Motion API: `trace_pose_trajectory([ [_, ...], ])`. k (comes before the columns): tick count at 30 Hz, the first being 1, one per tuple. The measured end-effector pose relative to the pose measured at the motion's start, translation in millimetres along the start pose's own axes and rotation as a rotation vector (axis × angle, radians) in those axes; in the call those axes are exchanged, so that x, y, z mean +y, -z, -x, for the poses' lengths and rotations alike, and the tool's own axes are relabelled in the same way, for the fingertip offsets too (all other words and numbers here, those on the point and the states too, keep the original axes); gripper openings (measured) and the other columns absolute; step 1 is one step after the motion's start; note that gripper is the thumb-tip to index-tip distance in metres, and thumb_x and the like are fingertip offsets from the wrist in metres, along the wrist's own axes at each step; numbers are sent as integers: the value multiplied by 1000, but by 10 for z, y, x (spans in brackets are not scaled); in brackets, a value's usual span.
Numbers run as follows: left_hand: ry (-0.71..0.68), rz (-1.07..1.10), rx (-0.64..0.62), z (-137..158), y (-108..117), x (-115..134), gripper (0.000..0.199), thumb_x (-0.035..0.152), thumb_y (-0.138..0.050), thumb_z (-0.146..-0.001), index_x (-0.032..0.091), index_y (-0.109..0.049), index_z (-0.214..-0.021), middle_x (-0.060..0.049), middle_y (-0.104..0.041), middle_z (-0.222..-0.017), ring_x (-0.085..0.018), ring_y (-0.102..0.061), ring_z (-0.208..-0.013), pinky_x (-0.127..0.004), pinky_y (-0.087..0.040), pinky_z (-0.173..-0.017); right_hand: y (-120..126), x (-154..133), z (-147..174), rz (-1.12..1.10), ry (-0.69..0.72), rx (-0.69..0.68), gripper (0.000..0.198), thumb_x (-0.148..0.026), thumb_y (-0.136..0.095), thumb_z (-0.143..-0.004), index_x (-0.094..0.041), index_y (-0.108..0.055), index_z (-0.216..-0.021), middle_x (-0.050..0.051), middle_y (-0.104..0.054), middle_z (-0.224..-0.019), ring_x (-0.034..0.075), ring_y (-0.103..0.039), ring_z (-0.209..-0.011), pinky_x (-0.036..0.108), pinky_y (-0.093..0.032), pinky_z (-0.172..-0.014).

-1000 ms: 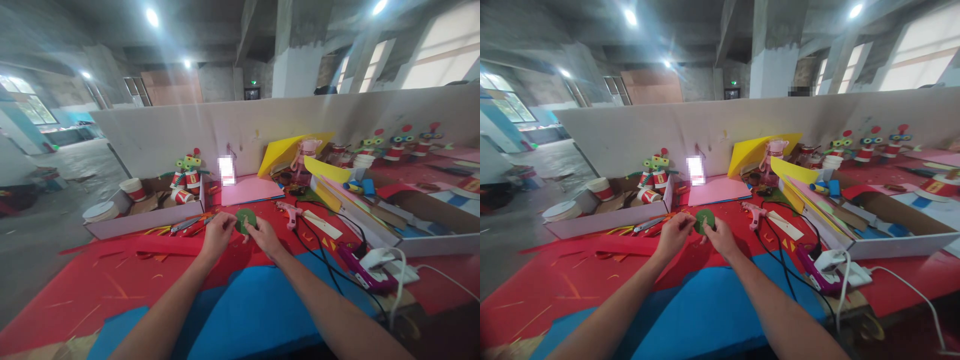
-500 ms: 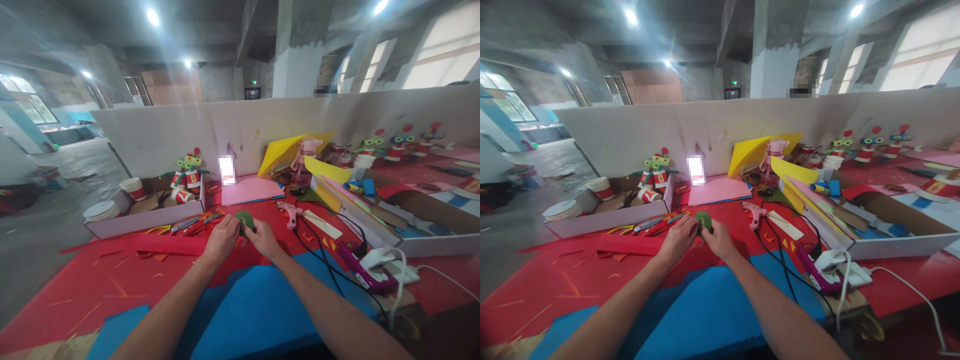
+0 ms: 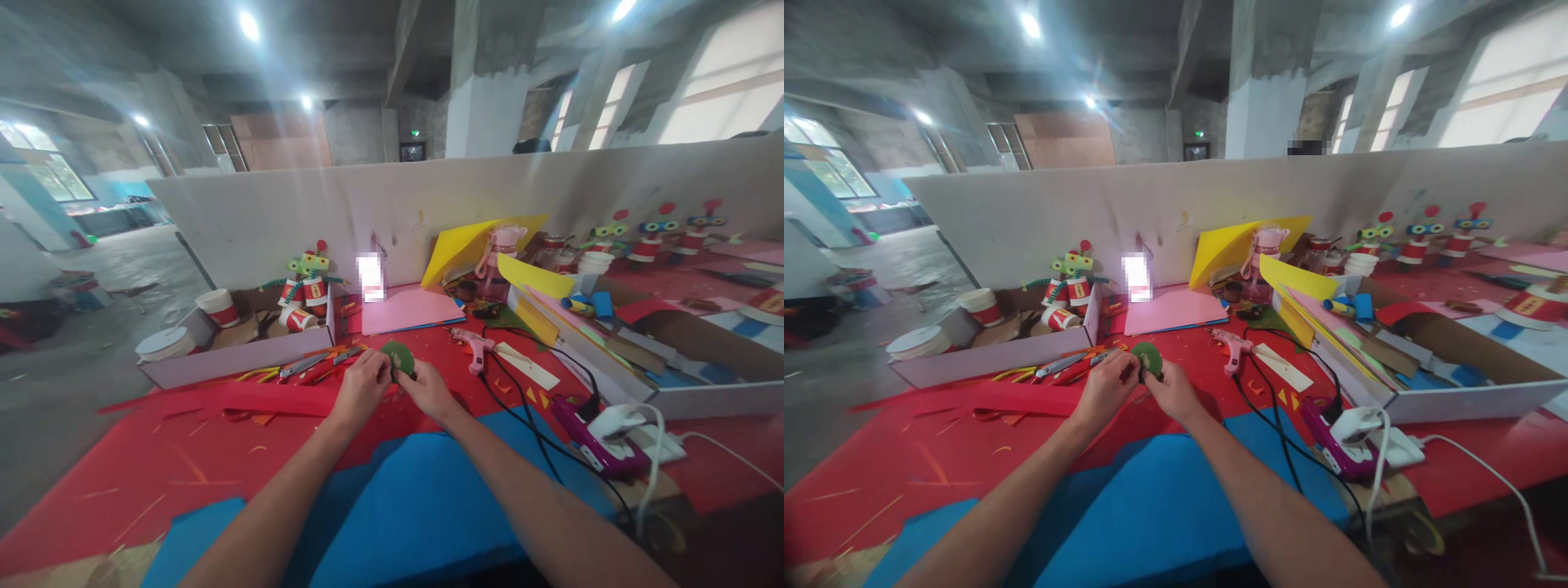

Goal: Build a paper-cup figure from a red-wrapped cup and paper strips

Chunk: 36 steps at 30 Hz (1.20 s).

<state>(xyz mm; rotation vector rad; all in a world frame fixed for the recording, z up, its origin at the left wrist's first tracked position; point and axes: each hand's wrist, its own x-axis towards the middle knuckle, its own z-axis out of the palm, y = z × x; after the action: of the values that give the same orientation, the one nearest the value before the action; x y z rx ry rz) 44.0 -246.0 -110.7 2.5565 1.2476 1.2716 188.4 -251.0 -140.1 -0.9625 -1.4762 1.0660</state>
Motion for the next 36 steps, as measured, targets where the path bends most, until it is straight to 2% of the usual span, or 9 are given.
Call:
trace_pose_trajectory([
  [4,-34,-133,-16,5,4,-36,18,11,-45,-86,19,-53,-72,-1,-53,-73,-13,-51,-65,-23,-40,-60,-28,31,-6,-148,-58,-30,27,-44,-57,-78,-18,-57,-75,-4,-55,-61,12,-55,-47,25,-50,-49],
  [7,-26,-165,8,-9,20,-55,18,12,-46,-87,19,-54,-72,-2,-55,-73,-14,-52,-66,-23,-40,-61,-33,92,-12,-197,-77,-31,26,-44,-60,-75,-19,-54,-75,-6,-49,-56,11,-52,-45,27,-52,-50],
  [12,80,-11,57,-36,38,-51,15,6,-52,-76,19,-54,-68,2,-55,-67,-11,-52,-62,-21,-40,-60,-15,127,-11,-187,-89,-20,27,-43,-59,-76,-19,-51,-68,-7,-45,-48,10,-48,-43,26,-53,-52],
  [15,165,105,46,-39,27,-31,14,6,-54,-72,18,-54,-65,3,-54,-62,-10,-50,-58,-20,-39,-57,-11,97,-3,-165,-73,-13,26,-43,-58,-78,-18,-56,-75,-7,-46,-51,9,-45,-44,25,-52,-51],
  [18,213,196,-5,-40,21,-31,11,9,-54,-71,18,-56,-65,4,-54,-60,-9,-49,-56,-20,-38,-54,-5,74,0,-123,-36,-17,27,-44,-57,-79,-18,-58,-86,-7,-46,-54,8,-43,-46,21,-48,-48],
  [21,287,335,-97,-46,35,-81,6,14,-55,-70,17,-57,-66,4,-53,-57,-9,-48,-52,-19,-38,-51,8,78,-8,-82,-33,-16,27,-43,-59,-79,-17,-59,-87,-6,-50,-56,8,-44,-46,19,-44,-45],
  [25,397,550,-222,-55,57,-194,7,23,-58,-71,16,-58,-68,4,-54,-56,-9,-48,-48,-19,-38,-46,21,73,-23,-100,-85,-58,26,-42,-59,-79,-16,-58,-85,-7,-48,-52,8,-44,-44,21,-46,-45],
  [29,378,545,-226,-66,77,-254,8,23,-59,-70,15,-58,-68,4,-54,-54,-8,-48,-47,-18,-37,-46,17,12,-22,-173,-130,-97,27,-42,-62,-75,-17,-56,-81,-9,-45,-50,7,-44,-42,25,-54,-48],
  [36,352,466,-209,-82,128,-235,7,21,-58,-70,15,-59,-67,4,-54,-54,-8,-50,-47,-18,-38,-46,4,-45,-6,-250,-178,-61,30,-43,-67,-70,-16,-56,-80,-10,-46,-50,6,-48,-44,28,-59,-51],
])
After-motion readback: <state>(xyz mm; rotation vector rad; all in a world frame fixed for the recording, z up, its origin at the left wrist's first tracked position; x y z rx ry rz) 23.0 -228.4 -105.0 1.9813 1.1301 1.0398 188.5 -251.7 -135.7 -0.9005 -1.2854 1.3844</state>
